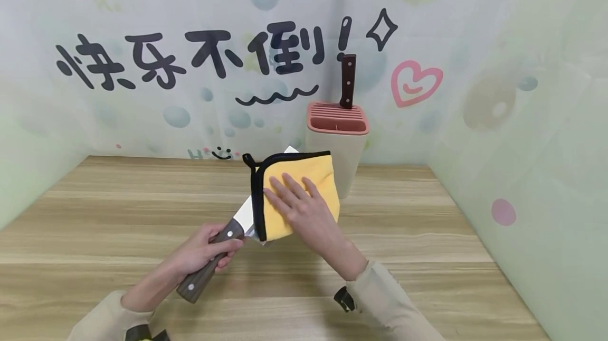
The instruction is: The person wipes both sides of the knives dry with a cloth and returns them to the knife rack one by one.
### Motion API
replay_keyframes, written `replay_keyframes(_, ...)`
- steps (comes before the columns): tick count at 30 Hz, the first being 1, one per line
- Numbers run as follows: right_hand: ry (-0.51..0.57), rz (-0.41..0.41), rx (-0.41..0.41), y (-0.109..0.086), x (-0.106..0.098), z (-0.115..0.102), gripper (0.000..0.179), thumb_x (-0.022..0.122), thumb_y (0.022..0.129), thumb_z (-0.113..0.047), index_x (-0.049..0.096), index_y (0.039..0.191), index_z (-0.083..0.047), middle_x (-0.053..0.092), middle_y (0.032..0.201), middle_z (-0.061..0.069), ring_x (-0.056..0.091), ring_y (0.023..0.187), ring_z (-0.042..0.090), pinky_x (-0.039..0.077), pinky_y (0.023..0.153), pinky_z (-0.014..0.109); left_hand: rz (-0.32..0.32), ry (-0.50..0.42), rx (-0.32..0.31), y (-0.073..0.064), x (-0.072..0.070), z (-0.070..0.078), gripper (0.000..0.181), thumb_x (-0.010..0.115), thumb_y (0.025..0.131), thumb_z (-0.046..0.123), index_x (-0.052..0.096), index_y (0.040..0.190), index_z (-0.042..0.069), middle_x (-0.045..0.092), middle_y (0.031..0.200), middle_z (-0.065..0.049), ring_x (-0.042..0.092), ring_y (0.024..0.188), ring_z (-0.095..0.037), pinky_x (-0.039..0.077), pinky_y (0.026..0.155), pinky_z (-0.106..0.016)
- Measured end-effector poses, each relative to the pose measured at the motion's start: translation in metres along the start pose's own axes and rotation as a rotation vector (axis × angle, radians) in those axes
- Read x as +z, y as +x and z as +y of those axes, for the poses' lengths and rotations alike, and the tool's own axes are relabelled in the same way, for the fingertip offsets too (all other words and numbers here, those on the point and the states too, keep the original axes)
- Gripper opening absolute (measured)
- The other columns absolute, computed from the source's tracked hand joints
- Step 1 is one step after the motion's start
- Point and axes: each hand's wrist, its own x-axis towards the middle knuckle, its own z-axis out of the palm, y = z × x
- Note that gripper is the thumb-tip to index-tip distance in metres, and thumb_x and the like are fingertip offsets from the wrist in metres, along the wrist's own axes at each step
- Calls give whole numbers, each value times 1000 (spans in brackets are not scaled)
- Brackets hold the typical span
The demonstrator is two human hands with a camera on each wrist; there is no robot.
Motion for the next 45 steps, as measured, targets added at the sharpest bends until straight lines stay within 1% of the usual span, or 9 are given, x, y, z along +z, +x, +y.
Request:
replay_keyframes(4, 25, 2, 39, 0, 2, 5, 55, 66, 75, -1, 50, 126, -13, 46, 132, 6, 41, 122, 25, 36, 96, 44, -8, -7, -6, 0, 0, -1, 29, 56, 87, 12, 47, 96, -14, 47, 62, -1, 46, 47, -5, 41, 44, -17)
replay_keyframes(11, 46, -26, 103, -2, 4, 12, 55, 65, 75, 0, 50, 127, -12, 46, 132, 7, 41, 122, 26, 37, 96, 45, -27, 15, 8, 0, 1, -2, 19, 53, 88, 8, 48, 90, -10, 47, 61, -2, 46, 47, -5, 42, 43, -17)
replay_keyframes(21, 37, -26, 165, -3, 8, 21, 54, 64, 75, 2, 50, 126, -11, 47, 130, 8, 42, 121, 27, 37, 95, 46, -20, 37, -7, -1, 0, -2, 21, 55, 87, 10, 49, 91, -10, 48, 62, -2, 47, 47, -4, 42, 43, -17)
replay_keyframes(24, 41, -33, 183, -3, 9, 23, 54, 63, 76, 4, 50, 126, -10, 47, 130, 9, 42, 121, 28, 37, 95, 46, -28, 40, 2, -2, 0, -2, 22, 55, 87, 9, 49, 92, -12, 48, 62, -2, 47, 47, -4, 42, 43, -16)
replay_keyframes(30, 39, -29, 211, -3, 9, 24, 55, 62, 75, 7, 50, 126, -10, 46, 131, 10, 41, 120, 28, 38, 93, 47, -43, 44, 35, -2, -1, -4, 22, 54, 87, 7, 49, 92, -14, 48, 62, -2, 46, 46, -4, 41, 42, -16)
replay_keyframes(37, 37, -43, 252, -3, 10, 26, 56, 63, 75, 7, 49, 127, -9, 45, 132, 11, 41, 121, 28, 38, 93, 47, -38, 28, 21, -3, -1, -4, 25, 56, 87, 12, 49, 92, -12, 48, 62, -2, 46, 47, -4, 41, 43, -16)
replay_keyframes(45, 24, -60, 249, -5, 9, 24, 55, 63, 76, 4, 48, 128, -9, 45, 132, 11, 40, 122, 28, 36, 94, 49, -39, 28, 16, -2, -1, -4, 25, 56, 87, 12, 49, 91, -12, 47, 62, -2, 45, 46, -4, 41, 42, -16)
